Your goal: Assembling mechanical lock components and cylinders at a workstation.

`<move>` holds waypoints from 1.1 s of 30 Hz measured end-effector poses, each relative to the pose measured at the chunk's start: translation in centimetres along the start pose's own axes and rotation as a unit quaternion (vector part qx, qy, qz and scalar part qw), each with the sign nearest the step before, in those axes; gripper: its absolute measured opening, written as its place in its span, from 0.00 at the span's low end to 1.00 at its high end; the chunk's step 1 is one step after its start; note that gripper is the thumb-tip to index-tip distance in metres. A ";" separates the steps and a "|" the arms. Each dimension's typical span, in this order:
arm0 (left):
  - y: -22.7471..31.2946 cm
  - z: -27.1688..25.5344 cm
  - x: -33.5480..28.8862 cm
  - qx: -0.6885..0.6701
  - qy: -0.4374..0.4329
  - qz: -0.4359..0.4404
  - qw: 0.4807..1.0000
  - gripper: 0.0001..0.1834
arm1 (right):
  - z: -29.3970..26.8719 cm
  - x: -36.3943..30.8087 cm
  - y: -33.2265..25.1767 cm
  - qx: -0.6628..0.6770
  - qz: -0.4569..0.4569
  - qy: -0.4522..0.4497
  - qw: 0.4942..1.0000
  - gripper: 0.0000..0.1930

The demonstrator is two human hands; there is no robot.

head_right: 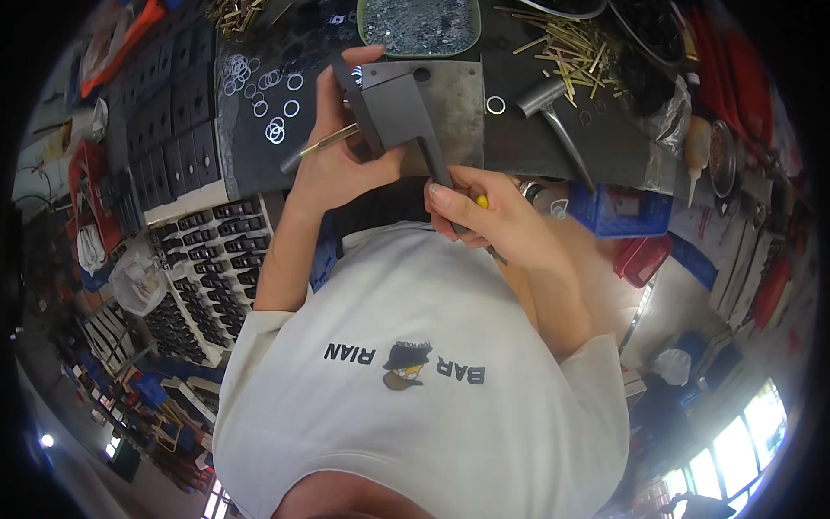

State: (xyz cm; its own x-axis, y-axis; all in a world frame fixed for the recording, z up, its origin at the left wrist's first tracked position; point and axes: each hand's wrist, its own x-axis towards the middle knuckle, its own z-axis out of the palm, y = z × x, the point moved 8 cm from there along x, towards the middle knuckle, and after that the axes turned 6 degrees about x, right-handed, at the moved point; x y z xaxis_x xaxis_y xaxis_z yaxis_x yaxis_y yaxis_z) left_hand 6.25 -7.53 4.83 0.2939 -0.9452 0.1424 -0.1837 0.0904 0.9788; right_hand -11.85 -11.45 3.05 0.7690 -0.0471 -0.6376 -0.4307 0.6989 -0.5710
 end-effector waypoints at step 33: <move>1.2 -0.1 -1.3 0.086 0.156 0.235 0.956 0.65 | 2.6 -1.2 -3.3 -0.060 -0.296 0.137 0.943 0.28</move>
State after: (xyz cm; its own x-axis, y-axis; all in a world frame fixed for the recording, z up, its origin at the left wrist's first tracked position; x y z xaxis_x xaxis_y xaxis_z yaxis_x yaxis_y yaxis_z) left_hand 5.79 -6.20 5.81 0.4006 -0.6711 0.6238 -0.5074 0.4044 0.7609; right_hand -10.08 -11.84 7.06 0.7470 -0.5989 -0.2885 -0.0269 0.4064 -0.9133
